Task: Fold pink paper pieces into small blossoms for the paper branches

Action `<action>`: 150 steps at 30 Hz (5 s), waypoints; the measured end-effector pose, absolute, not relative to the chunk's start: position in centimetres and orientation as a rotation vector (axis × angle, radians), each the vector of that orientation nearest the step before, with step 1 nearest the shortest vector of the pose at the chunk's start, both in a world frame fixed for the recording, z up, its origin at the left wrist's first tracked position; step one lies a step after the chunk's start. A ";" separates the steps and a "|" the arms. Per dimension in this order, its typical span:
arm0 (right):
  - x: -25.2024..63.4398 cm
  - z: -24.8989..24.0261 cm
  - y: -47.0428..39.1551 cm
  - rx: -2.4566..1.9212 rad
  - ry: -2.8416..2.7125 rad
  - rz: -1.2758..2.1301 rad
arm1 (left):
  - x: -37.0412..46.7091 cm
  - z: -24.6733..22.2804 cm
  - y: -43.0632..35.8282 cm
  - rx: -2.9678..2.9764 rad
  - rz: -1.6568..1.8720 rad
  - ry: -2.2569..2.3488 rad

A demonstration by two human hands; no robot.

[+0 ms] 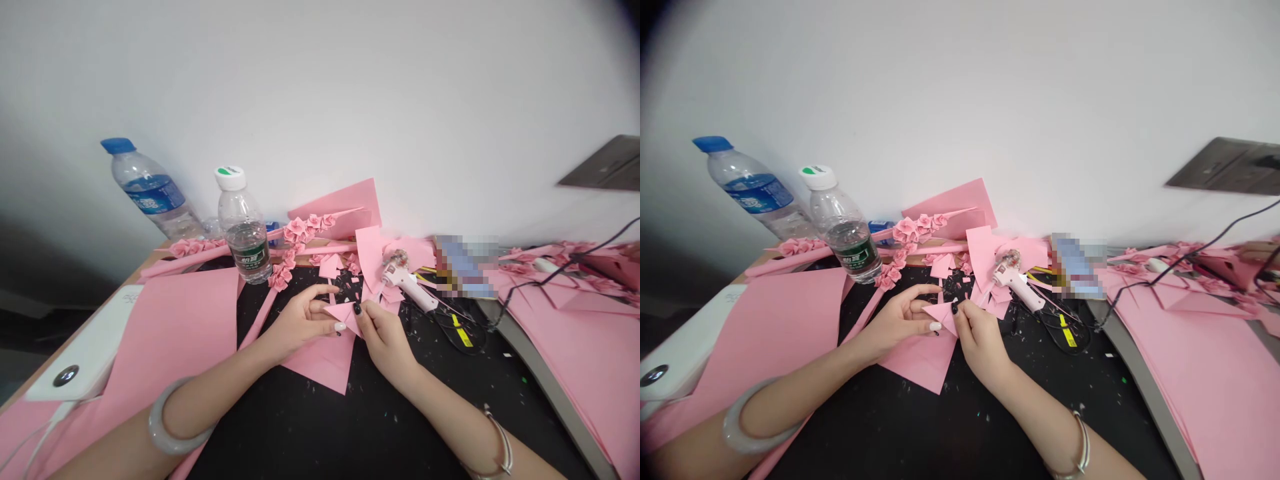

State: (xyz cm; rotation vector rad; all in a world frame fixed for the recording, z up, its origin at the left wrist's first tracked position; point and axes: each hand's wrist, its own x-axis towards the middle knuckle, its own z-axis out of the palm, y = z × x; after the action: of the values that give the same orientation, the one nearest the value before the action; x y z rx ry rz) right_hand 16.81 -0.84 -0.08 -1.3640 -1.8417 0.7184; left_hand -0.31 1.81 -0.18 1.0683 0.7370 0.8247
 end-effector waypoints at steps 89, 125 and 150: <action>18.7 0.5 0.6 -0.800 -2.241 0.322 | -1.0 0.1 2.2 0.855 0.678 0.747; 17.2 1.1 -0.4 -1.194 -2.175 0.802 | -0.7 1.1 1.3 1.856 0.772 0.924; 18.1 0.5 0.2 -0.896 -2.217 0.385 | -1.0 0.4 2.0 0.830 0.615 0.772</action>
State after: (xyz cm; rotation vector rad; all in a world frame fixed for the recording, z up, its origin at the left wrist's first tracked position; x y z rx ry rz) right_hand 18.12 0.16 0.46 -0.8957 -2.2168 0.3845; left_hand -0.98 1.99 0.44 0.8296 0.7723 0.6151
